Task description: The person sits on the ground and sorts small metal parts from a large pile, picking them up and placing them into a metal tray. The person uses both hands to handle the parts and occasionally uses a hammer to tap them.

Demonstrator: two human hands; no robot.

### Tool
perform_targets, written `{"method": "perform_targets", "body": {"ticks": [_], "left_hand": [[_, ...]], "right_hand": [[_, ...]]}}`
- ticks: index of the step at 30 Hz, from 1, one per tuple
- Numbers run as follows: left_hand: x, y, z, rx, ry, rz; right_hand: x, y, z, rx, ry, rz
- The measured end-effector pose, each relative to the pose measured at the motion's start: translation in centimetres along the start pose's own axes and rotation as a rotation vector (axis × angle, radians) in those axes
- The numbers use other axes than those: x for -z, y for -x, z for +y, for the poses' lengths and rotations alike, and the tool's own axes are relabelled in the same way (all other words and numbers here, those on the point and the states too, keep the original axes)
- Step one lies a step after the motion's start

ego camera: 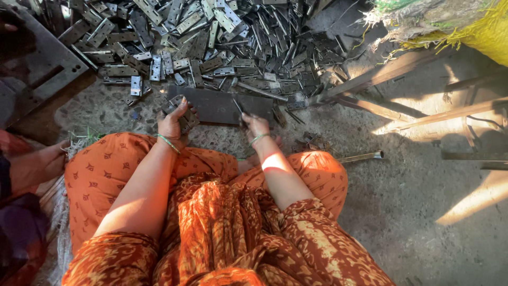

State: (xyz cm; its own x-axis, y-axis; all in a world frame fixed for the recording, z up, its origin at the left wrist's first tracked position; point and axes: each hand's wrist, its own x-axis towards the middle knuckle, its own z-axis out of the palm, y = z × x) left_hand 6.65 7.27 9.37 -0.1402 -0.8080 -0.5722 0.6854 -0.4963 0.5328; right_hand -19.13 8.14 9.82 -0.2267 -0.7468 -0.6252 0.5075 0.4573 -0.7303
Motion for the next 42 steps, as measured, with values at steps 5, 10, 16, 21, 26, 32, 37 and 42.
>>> {"method": "perform_targets", "body": {"ticks": [5,10,16,21,26,32,37,42], "left_hand": [[0.1,0.4,-0.1,0.002,-0.004,-0.079],[-1.0,1.2,-0.1,-0.038,-0.094,-0.045],[-1.7,1.1,-1.5,-0.012,-0.125,-0.067],[-2.0,0.6,-2.6,-0.168,-0.078,-0.113],[-2.2,0.7,-2.6,-0.243,-0.146,-0.121],[-1.6,0.6,-2.1,-0.16,-0.088,-0.048],[-1.1,1.1,-0.8,-0.049,0.164,-0.235],[-2.2,2.2,0.6,-0.013,0.185,-0.309]], "right_hand": [[0.4,1.1,-0.4,0.093,-0.036,-0.132],[0.4,0.9,0.1,0.105,0.27,0.137],[-3.1,2.1,1.2,0.511,0.288,-0.121],[-5.1,5.5,2.7,0.847,0.69,-0.228],[-4.8,4.9,3.1,0.791,0.673,-0.143],[-4.4,3.9,3.2,0.265,0.372,-0.272],[-1.9,0.3,-3.8,0.575,1.158,-0.377],[5.8,-3.7,-11.8,0.581,1.514,0.178]]}}
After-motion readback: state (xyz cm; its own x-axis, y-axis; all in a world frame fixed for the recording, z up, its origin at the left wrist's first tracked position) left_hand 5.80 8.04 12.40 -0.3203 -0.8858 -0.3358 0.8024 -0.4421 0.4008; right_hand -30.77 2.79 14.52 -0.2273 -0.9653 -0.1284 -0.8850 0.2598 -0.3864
